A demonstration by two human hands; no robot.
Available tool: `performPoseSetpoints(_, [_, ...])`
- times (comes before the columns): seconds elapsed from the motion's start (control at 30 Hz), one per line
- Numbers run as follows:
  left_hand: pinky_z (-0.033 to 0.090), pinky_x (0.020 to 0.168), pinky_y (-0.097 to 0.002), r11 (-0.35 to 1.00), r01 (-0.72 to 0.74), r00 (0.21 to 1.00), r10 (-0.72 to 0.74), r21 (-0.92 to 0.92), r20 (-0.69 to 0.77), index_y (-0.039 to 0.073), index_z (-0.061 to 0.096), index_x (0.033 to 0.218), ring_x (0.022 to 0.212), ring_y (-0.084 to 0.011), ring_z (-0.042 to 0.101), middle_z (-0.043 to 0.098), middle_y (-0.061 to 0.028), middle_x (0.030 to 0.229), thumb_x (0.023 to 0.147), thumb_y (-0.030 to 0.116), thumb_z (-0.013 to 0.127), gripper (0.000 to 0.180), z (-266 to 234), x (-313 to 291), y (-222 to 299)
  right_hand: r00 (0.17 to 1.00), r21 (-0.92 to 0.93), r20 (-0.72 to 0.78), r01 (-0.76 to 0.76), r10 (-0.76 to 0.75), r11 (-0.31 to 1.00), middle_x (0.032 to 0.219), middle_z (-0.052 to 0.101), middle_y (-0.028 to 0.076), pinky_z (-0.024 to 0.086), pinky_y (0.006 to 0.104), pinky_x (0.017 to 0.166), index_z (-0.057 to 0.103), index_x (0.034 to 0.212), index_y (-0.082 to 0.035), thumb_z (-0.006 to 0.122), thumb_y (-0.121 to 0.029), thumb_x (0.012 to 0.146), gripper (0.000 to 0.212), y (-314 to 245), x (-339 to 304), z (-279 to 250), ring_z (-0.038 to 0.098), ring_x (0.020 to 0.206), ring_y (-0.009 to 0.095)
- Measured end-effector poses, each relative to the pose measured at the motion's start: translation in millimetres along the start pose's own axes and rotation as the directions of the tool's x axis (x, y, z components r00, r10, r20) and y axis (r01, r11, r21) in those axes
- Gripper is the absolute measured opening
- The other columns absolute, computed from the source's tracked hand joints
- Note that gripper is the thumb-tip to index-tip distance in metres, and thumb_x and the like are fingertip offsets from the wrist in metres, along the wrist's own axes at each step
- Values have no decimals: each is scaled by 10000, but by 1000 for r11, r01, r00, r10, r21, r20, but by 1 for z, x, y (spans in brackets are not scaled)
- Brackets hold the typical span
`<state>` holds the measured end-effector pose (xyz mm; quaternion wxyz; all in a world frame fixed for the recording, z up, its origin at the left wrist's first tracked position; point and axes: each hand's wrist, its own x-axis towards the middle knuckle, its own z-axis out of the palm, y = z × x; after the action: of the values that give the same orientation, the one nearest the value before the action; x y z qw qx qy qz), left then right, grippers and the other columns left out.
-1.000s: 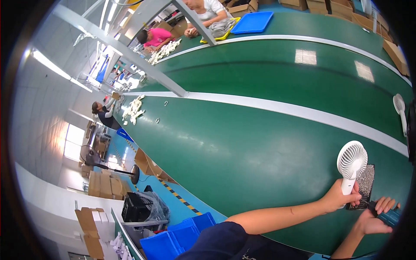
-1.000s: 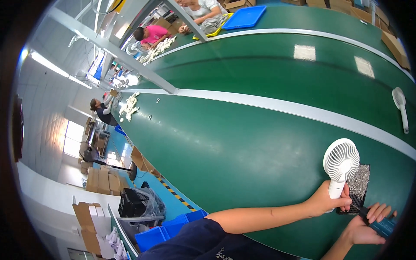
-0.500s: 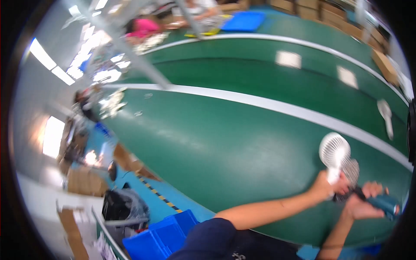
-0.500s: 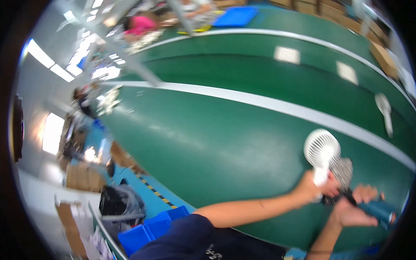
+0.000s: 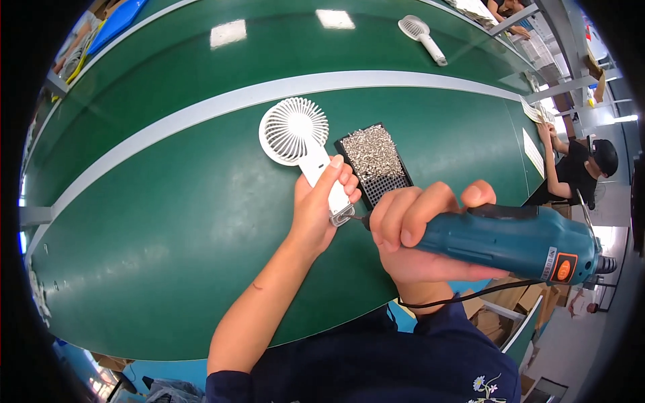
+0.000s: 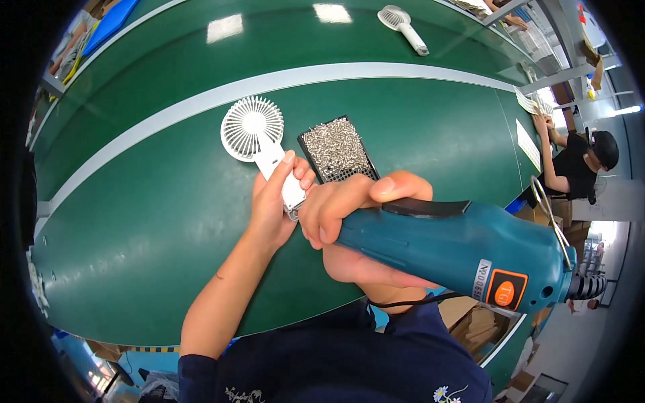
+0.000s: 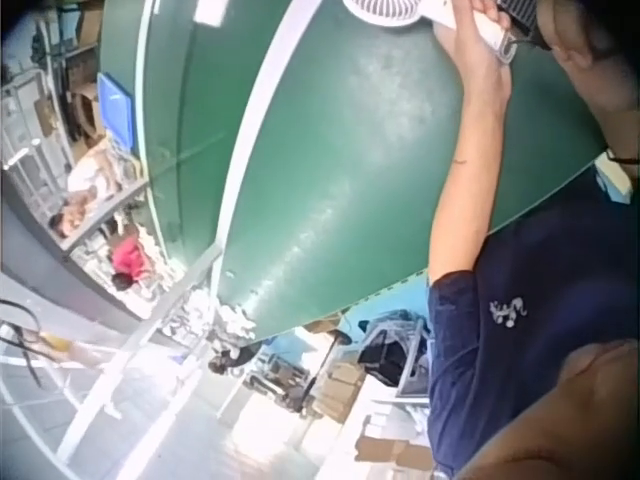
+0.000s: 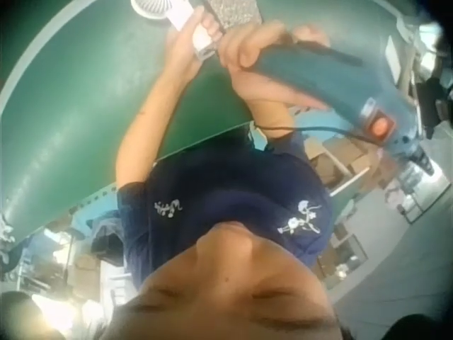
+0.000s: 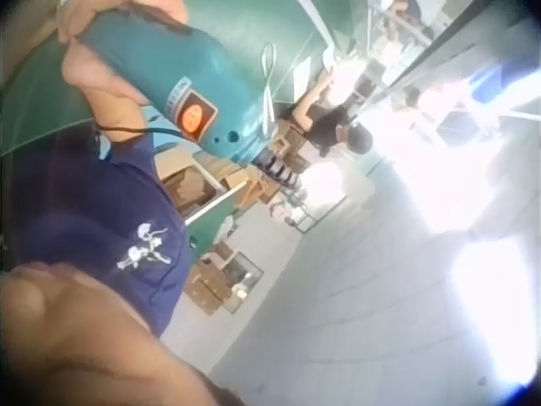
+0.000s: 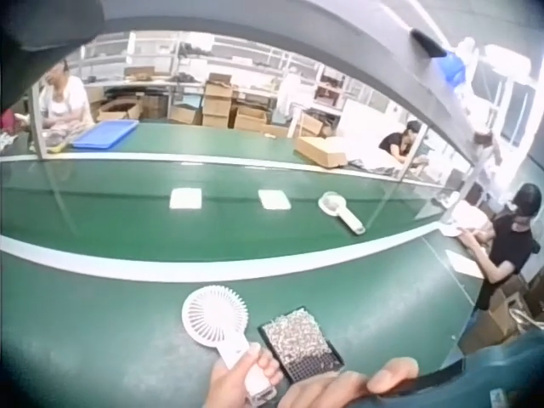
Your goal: The person assembles handheld fans by securing screws with an electric screwdriver.
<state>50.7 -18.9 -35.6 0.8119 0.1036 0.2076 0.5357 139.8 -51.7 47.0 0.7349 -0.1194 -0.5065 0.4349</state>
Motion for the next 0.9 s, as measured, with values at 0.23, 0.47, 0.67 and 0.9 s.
performPoseSetpoints(0.23, [419,564,-256,1000,12,1000,-11,28,-9,49,449,942,667,-105,472,459,-20,762,936,187,562,178,1,-3,1,998,99,-23,-61,63,993,668,493,138,408,353,427,358,1257,-98,360,-810,763,867,5,-3,-9,440,465,235])
performPoseSetpoints(0.47, [421,565,-253,1000,-5,1000,5,23,-7,44,462,956,661,-102,473,462,-20,757,931,198,573,191,0,1,2,999,86,-4,-46,46,995,677,509,137,410,327,419,347,1242,-78,346,-827,745,899,22,-6,-14,455,471,229])
performPoseSetpoints(0.67, [427,560,-249,1000,1,1000,-1,12,-15,37,477,942,657,-99,474,470,-16,758,933,215,576,204,1,-1,2,987,-40,105,-117,121,992,715,534,164,444,378,548,364,1231,-66,492,-611,861,671,8,-12,-12,495,564,245])
performPoseSetpoints(0.9, [425,556,-249,999,21,1000,-21,37,1,35,474,926,654,-98,471,466,-15,751,938,217,568,205,-1,-2,3,981,74,161,-117,104,990,732,539,169,442,387,537,396,1204,-74,467,-609,882,628,15,-10,-18,490,558,250])
